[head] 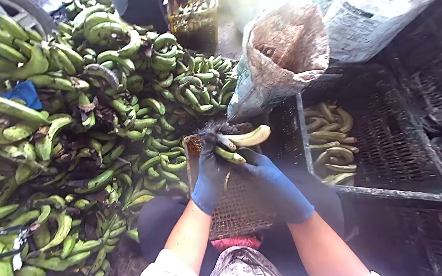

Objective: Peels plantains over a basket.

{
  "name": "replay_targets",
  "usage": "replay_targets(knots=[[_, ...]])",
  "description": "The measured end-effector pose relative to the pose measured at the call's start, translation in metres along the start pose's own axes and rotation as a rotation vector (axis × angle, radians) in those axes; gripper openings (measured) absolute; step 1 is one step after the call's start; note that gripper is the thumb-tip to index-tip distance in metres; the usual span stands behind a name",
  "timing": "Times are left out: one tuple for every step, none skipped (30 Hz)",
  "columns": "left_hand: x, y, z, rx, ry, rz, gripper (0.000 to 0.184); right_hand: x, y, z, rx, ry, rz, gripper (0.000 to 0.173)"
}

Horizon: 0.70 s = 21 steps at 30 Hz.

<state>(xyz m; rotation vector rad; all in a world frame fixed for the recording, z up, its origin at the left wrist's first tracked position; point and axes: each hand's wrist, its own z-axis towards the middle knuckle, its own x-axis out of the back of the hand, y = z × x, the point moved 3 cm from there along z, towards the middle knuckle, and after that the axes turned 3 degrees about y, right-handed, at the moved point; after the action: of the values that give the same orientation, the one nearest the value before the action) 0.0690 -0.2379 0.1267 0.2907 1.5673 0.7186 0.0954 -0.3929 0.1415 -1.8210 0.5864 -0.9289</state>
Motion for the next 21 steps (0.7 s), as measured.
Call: replay_targets(knots=[[-0.001, -0.007, 0.0, -0.01, 0.027, -0.1, 0.037, 0.007, -0.001, -0.006, 0.013, 0.01, -0.03, 0.044], [-0.003, -0.015, -0.001, -0.007, 0.085, -0.15, 0.033, 0.012, 0.001, -0.009, 0.019, 0.01, -0.077, 0.044], [-0.005, -0.021, -0.001, 0.005, 0.129, -0.149, 0.033, 0.016, 0.003, -0.011, 0.015, 0.013, -0.123, 0.043], [-0.007, -0.027, -0.001, 0.02, 0.151, -0.134, 0.035, 0.019, 0.006, -0.01, -0.002, 0.016, -0.168, 0.041], [-0.008, -0.032, 0.0, 0.041, 0.135, -0.1, 0.038, 0.02, 0.008, -0.008, -0.023, 0.019, -0.201, 0.041], [-0.01, -0.035, 0.001, 0.061, 0.107, -0.06, 0.041, 0.021, 0.009, -0.005, -0.04, 0.023, -0.216, 0.04], [-0.012, -0.036, 0.005, 0.079, 0.064, -0.05, 0.045, 0.023, 0.008, -0.001, -0.053, 0.027, -0.215, 0.039], [-0.015, -0.034, 0.011, 0.083, 0.018, -0.035, 0.047, 0.026, 0.004, 0.002, -0.056, 0.02, -0.181, 0.036], [-0.02, -0.029, 0.016, 0.071, -0.006, 0.017, 0.049, 0.028, -0.003, 0.005, -0.049, 0.005, -0.104, 0.033], [-0.025, -0.021, 0.02, 0.038, -0.025, 0.117, 0.049, 0.031, -0.011, 0.008, -0.042, -0.021, 0.023, 0.031], [-0.031, -0.01, 0.021, -0.007, -0.011, 0.236, 0.048, 0.034, -0.017, 0.008, -0.031, -0.039, 0.178, 0.029], [-0.032, 0.0, 0.022, -0.04, 0.012, 0.324, 0.047, 0.039, -0.023, 0.006, -0.014, -0.046, 0.324, 0.029], [-0.029, 0.008, 0.025, -0.068, 0.063, 0.344, 0.043, 0.045, -0.026, 0.003, 0.005, -0.02, 0.451, 0.029], [-0.024, 0.015, 0.033, -0.089, 0.127, 0.299, 0.037, 0.054, -0.03, 0.0, 0.028, 0.038, 0.556, 0.03], [-0.019, 0.019, 0.044, -0.113, 0.228, 0.242, 0.029, 0.064, -0.033, -0.003, 0.053, 0.129, 0.648, 0.029], [-0.01, 0.019, 0.05, -0.13, 0.327, 0.246, 0.024, 0.074, -0.032, -0.005, 0.089, 0.23, 0.758, 0.027], [0.001, 0.016, 0.049, -0.129, 0.395, 0.326, 0.022, 0.084, -0.029, -0.007, 0.146, 0.323, 0.856, 0.025], [0.009, 0.008, 0.045, -0.112, 0.439, 0.426, 0.024, 0.093, -0.025, -0.01, 0.215, 0.399, 0.933, 0.025], [0.01, -0.003, 0.049, -0.104, 0.489, 0.474, 0.02, 0.1, -0.019, -0.014, 0.287, 0.463, 0.972, 0.024], [0.002, -0.014, 0.063, -0.121, 0.523, 0.454, 0.012, 0.105, -0.015, -0.018, 0.352, 0.517, 0.972, 0.025], [-0.014, -0.023, 0.082, -0.13, 0.483, 0.428, 0.013, 0.109, -0.012, -0.021, 0.403, 0.554, 0.968, 0.025]])
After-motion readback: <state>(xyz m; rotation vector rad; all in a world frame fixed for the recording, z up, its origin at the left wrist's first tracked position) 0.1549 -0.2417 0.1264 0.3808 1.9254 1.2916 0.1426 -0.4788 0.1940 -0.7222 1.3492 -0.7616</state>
